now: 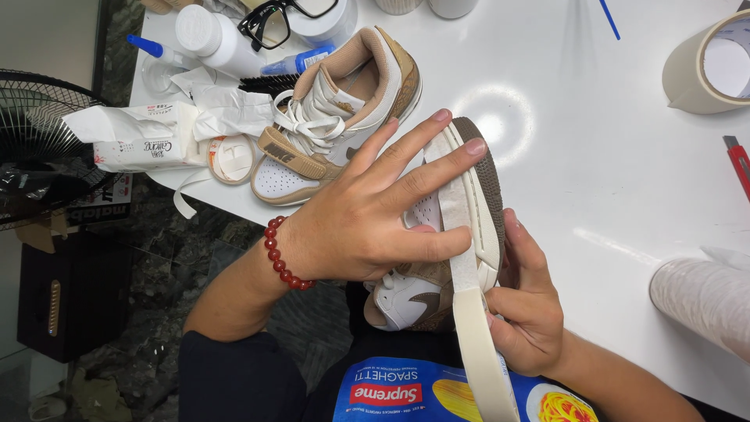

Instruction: The person sits at a white work table with a pair of sneakers and applies masking tape around the midsole of one shoe, pressing the tape along the sole edge, then uses a red utility knife to trim and tear the tape to length. They handle the tape roll, position the shoe, and smooth the tape down by hand.

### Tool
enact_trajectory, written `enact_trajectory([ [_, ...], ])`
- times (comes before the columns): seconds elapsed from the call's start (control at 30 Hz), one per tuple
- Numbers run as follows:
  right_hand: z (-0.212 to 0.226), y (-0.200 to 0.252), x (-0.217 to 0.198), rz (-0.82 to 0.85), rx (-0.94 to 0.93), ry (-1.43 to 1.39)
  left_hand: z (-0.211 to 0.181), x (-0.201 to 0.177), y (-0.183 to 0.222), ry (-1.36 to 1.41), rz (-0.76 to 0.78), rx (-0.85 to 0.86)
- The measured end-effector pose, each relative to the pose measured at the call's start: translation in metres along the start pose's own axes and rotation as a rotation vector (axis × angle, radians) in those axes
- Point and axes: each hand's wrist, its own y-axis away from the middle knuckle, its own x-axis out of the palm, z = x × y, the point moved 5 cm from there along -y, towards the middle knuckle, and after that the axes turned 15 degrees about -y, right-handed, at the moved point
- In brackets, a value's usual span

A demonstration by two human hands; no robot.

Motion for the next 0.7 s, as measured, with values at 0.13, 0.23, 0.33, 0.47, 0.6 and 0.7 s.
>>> enact_trajectory([
  [0.13, -0.003, 0.001, -0.001, 0.0, 0.014, -0.007, 0.003, 0.003, 0.002, -0.027, 0.018, -0.021],
  [0.23, -0.004, 0.002, -0.001, -0.001, 0.029, -0.015, 0.005, 0.007, 0.008, 0.008, 0.015, -0.025],
  [0.33, -0.004, 0.002, -0.001, -0.001, 0.035, -0.023, 0.005, 0.009, 0.012, -0.054, -0.001, 0.0],
  [0.47, -0.005, -0.001, -0.001, -0.003, 0.03, -0.027, 0.004, 0.007, 0.01, -0.085, 0.001, -0.013],
  [0.6, -0.006, -0.001, -0.002, -0.01, 0.032, -0.024, 0.005, 0.003, 0.004, -0.098, 0.022, -0.001],
  [0.7, -0.006, -0.002, -0.003, -0.006, 0.042, -0.02, 0.007, 0.008, 0.009, -0.09, 0.009, -0.001],
])
